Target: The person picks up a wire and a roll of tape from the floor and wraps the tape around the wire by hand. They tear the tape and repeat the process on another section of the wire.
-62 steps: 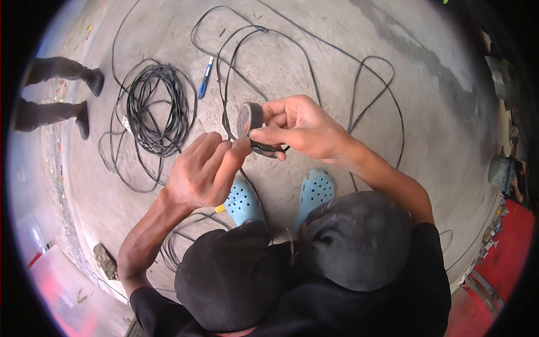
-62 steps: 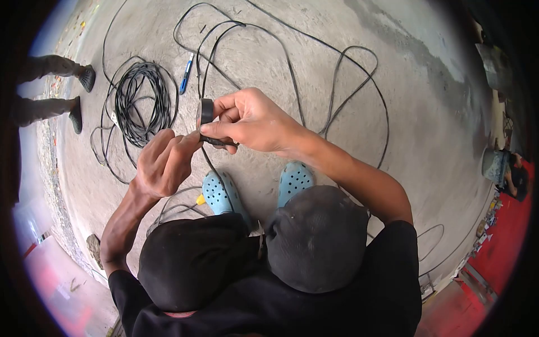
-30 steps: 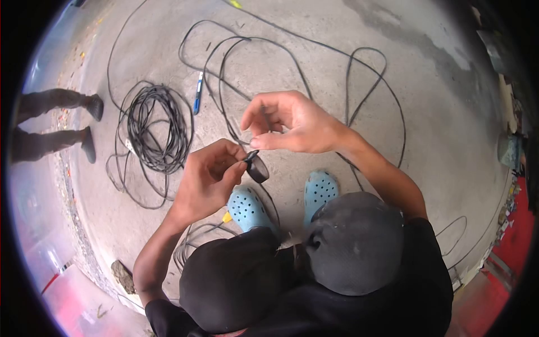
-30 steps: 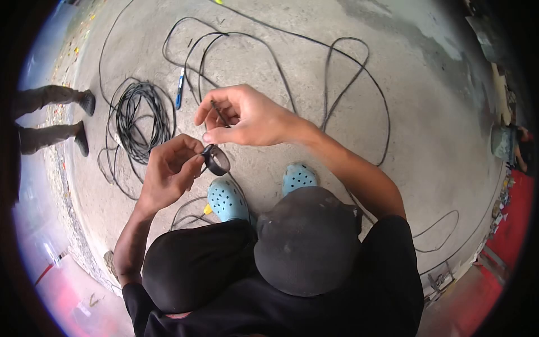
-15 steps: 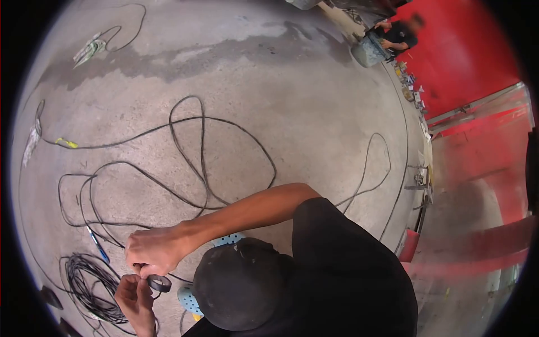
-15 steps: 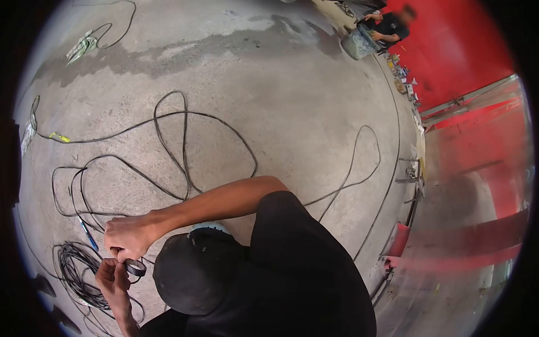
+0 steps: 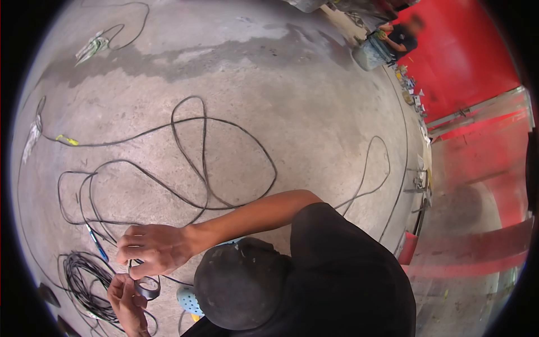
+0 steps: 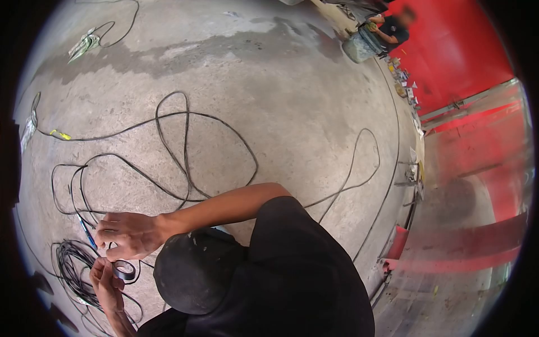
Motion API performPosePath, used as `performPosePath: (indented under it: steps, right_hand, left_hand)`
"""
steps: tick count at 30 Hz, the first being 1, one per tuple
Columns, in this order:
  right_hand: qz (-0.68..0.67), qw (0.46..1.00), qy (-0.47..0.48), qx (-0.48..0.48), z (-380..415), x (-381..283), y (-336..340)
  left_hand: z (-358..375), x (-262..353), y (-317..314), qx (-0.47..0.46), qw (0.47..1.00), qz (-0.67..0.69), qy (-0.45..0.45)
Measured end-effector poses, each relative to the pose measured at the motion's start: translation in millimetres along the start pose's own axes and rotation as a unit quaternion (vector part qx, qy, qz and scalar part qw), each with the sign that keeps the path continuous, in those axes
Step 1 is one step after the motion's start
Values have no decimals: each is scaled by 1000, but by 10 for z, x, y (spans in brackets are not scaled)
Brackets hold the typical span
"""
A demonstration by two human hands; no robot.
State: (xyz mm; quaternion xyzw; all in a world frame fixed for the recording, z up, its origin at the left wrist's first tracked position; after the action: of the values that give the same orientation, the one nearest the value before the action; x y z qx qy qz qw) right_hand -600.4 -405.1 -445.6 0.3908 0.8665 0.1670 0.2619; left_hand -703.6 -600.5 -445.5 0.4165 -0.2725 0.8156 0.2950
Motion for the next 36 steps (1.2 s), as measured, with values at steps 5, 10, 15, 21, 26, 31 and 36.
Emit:
performPosePath:
  steps: [5,10,15,21,26,31,36]
  right_hand:
    - [13,999,48,-17,44,-5,-66]
    - [31,998,33,43,71,20,-177]
    - [39,994,80,69,78,73,-217]
    - [39,988,122,88,50,77,-224]
    - [-5,985,155,72,-25,62,-198]
    - [-118,992,53,3,31,37,-232]
    - [-167,985,-33,-3,-4,48,-219]
  left_hand:
    - [-4,48,-15,-13,998,68,9]
    - [-12,37,55,-20,991,134,23]
    - [5,25,91,-26,989,144,36]
    - [5,-21,163,-64,984,163,45]
    - [46,-15,237,-60,986,137,78]
    - [112,313,-10,-66,977,155,128]
    - [210,437,-44,-57,996,60,24]
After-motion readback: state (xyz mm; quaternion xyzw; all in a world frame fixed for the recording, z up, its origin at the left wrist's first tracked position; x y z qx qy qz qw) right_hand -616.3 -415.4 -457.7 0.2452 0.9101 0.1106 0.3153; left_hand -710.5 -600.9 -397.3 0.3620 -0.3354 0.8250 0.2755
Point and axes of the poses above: each hand's wrist, its own z-axis away from the middle knuckle, its own y-axis out of the back of the hand, x = y × z, the point moved 2 cm from there along -z, towards the middle knuckle, and after that the axes turned 1 degree about z, right-handed, at the moved point
